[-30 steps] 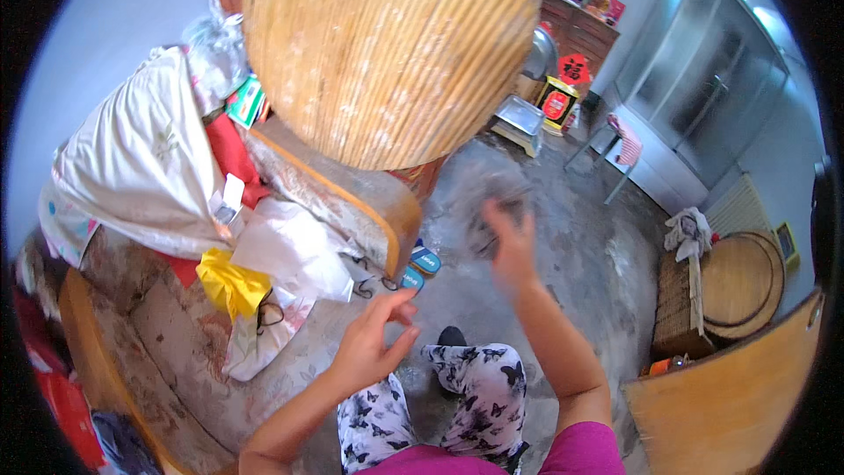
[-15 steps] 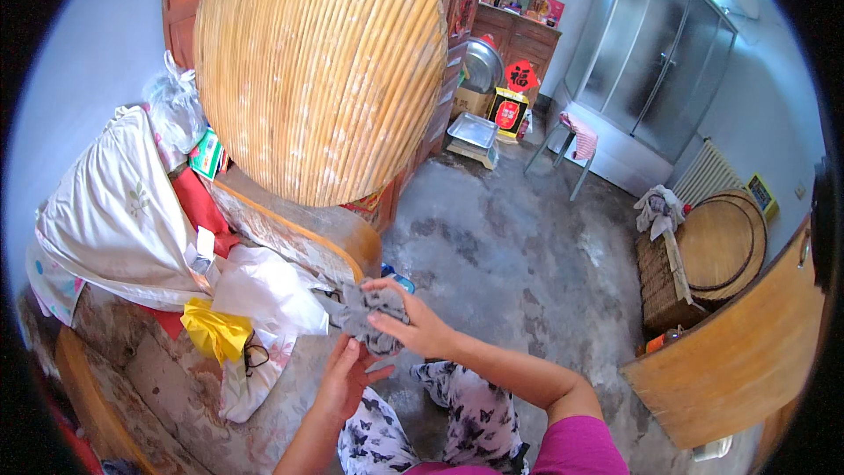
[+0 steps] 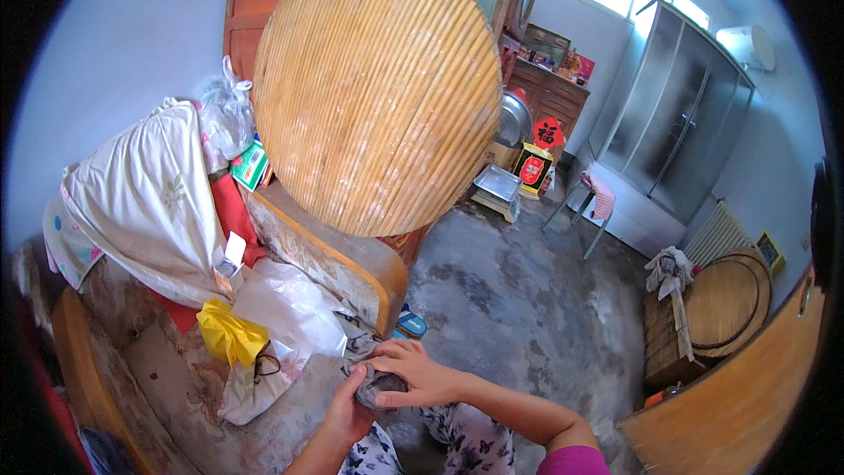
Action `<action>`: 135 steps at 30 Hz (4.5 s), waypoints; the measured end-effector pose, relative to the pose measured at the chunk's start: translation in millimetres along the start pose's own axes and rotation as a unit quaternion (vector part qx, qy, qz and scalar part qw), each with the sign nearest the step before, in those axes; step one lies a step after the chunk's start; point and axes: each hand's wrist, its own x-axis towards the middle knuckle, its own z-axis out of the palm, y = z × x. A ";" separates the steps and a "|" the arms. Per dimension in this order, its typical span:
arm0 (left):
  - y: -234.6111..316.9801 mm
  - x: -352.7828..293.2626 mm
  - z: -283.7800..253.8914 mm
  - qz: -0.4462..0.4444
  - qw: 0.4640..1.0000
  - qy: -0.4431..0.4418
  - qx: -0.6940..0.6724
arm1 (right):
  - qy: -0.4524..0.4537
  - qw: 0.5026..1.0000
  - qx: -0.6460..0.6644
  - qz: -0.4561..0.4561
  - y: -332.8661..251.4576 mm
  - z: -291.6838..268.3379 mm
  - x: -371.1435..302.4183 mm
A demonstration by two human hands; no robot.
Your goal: The person wipes a wooden sofa armrest and a nearby wooden ledge using a gray cloth. They move a round woven tray aside to reach the sofa, then continue wiping the ledge and sofa surfaces repeatedly.
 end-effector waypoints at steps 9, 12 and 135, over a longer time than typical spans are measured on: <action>-13.6 -40.1 -66.8 -0.007 0.999 0.040 -0.033 | 0.435 0.850 0.273 0.116 39.5 -93.8 87.2; -4.8 -56.4 -68.2 -0.032 0.994 0.085 -0.069 | 0.457 0.813 0.336 0.134 35.7 -125.4 115.0; -31.7 -146.8 -220.2 0.182 0.778 0.409 0.441 | 0.169 0.895 0.400 0.108 83.6 -61.9 244.0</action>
